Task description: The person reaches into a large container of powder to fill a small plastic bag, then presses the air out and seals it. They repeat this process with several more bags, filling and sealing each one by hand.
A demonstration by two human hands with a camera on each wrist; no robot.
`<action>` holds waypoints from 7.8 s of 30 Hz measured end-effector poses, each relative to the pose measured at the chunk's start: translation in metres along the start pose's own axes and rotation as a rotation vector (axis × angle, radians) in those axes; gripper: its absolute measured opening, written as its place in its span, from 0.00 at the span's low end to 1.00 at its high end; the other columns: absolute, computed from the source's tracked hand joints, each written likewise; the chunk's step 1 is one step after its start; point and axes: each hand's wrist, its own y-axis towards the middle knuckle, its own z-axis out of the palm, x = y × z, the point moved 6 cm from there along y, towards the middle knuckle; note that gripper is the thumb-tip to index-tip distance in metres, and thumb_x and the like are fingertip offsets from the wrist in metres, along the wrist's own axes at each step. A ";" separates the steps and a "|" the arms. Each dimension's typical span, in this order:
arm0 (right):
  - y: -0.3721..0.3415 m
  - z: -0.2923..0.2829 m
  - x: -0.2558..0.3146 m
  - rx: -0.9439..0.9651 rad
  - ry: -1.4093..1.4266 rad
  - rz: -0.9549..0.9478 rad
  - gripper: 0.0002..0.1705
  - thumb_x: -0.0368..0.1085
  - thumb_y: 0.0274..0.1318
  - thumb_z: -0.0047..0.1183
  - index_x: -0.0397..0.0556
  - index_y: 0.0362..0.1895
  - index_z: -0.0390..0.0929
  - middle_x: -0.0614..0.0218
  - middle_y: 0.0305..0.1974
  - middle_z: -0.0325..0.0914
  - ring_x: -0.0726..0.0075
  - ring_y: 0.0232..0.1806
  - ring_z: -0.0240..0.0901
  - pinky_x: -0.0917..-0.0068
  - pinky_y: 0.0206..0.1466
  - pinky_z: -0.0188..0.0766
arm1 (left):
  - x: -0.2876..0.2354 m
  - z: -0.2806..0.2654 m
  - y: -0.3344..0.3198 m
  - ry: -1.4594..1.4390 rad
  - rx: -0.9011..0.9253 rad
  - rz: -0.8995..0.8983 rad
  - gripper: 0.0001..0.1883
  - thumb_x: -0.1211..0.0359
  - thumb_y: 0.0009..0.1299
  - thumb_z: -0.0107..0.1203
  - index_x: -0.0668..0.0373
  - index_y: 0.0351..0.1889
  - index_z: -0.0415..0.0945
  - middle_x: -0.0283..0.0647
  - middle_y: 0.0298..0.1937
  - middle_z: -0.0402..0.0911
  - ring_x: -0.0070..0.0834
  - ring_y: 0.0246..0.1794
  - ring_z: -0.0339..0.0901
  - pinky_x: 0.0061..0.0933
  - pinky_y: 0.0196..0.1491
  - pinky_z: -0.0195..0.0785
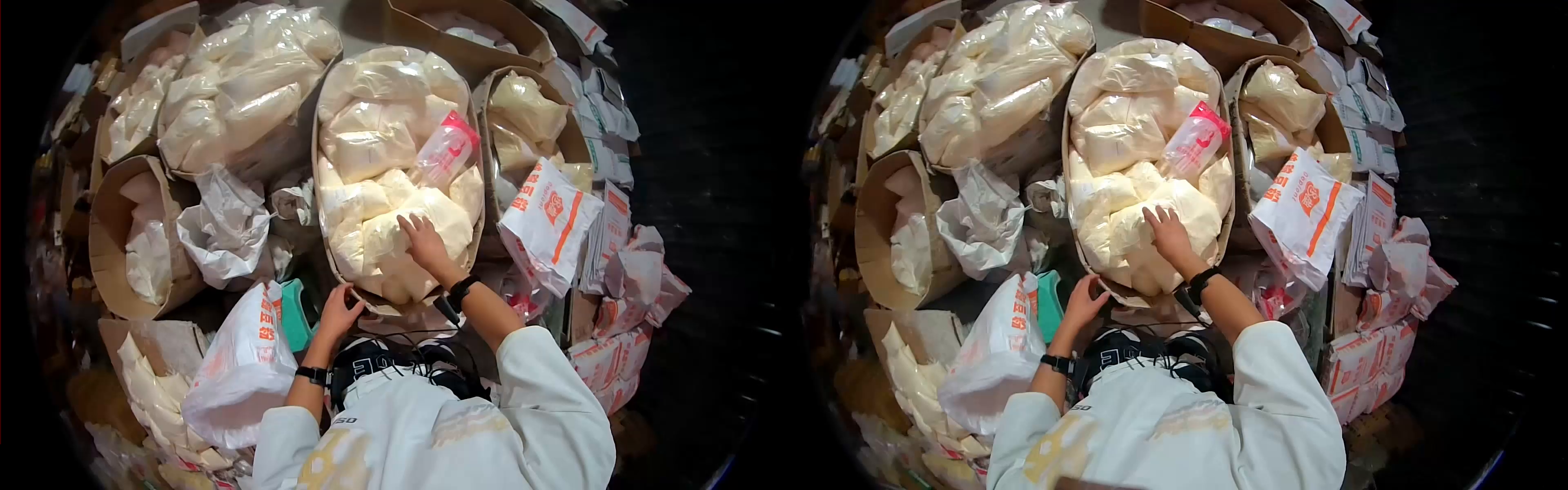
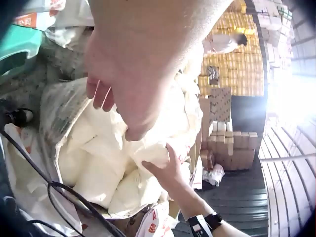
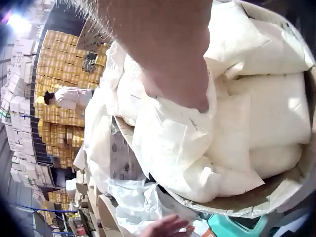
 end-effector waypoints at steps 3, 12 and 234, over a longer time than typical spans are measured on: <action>0.003 0.008 -0.014 0.033 0.193 0.141 0.25 0.31 0.51 0.55 0.53 0.56 0.70 0.53 0.50 0.76 0.44 0.51 0.73 0.55 0.48 0.73 | -0.036 -0.002 0.041 0.254 -0.104 0.292 0.38 0.61 0.55 0.70 0.64 0.62 0.65 0.54 0.60 0.70 0.51 0.61 0.68 0.44 0.63 0.63; -0.019 -0.002 -0.032 0.150 0.317 0.200 0.07 0.35 0.54 0.54 0.47 0.35 0.81 0.52 0.30 0.81 0.45 0.34 0.78 0.56 0.38 0.73 | -0.100 0.055 0.130 0.677 0.015 0.558 0.53 0.61 0.48 0.74 0.58 0.72 0.55 0.54 0.69 0.61 0.53 0.70 0.57 0.46 0.70 0.53; -0.147 -0.073 0.031 0.071 1.431 0.222 0.13 0.39 0.66 0.50 0.44 0.31 0.76 0.73 0.22 0.72 0.80 0.22 0.66 0.81 0.27 0.62 | -0.214 0.046 -0.045 -0.065 -0.031 0.307 0.11 0.67 0.64 0.64 0.63 0.41 0.82 0.41 0.32 0.85 0.23 0.32 0.82 0.24 0.36 0.73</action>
